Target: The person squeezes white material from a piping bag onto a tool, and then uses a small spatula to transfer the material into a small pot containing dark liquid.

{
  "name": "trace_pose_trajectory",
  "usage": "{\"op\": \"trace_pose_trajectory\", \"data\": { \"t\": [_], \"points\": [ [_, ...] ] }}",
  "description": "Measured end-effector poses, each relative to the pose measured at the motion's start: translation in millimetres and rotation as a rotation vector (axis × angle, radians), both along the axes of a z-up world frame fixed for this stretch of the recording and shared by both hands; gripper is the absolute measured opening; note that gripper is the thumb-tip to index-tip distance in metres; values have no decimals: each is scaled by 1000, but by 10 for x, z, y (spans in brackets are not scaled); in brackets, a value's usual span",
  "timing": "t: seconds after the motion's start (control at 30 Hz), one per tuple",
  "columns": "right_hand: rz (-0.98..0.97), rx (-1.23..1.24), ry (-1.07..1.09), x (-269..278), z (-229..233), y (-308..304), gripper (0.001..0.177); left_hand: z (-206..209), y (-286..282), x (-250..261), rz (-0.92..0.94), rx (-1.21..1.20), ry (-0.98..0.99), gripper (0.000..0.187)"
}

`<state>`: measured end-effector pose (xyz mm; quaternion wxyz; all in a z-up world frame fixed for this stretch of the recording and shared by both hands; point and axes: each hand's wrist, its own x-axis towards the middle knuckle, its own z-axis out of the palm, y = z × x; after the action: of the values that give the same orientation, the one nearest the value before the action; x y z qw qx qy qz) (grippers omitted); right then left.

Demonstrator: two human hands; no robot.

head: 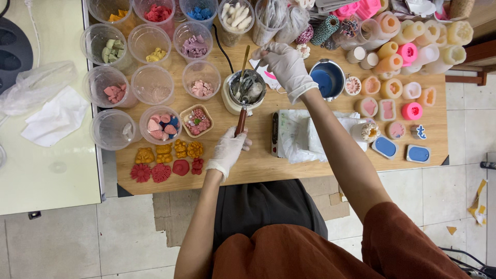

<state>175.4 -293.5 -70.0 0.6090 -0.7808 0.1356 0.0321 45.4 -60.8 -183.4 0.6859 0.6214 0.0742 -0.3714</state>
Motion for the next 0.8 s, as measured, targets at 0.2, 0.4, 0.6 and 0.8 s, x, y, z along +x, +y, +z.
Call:
{"op": "trace_pose_trajectory", "data": {
  "t": [0.2,0.4,0.6,0.8],
  "points": [
    [324,-827,-395,-331,225,39,18,278,156,-28,-13,107,-47,24],
    [-103,-49,26,-226,-54,82,17,453,229,-5,-68,156,-44,24],
    [-139,276,181,-112,-174,-115,35,537,244,-30,-110,199,-17,27],
    [-204,113,228,-206,38,-428,44,583,276,-4,-108,238,-17,27]
  ]
}}
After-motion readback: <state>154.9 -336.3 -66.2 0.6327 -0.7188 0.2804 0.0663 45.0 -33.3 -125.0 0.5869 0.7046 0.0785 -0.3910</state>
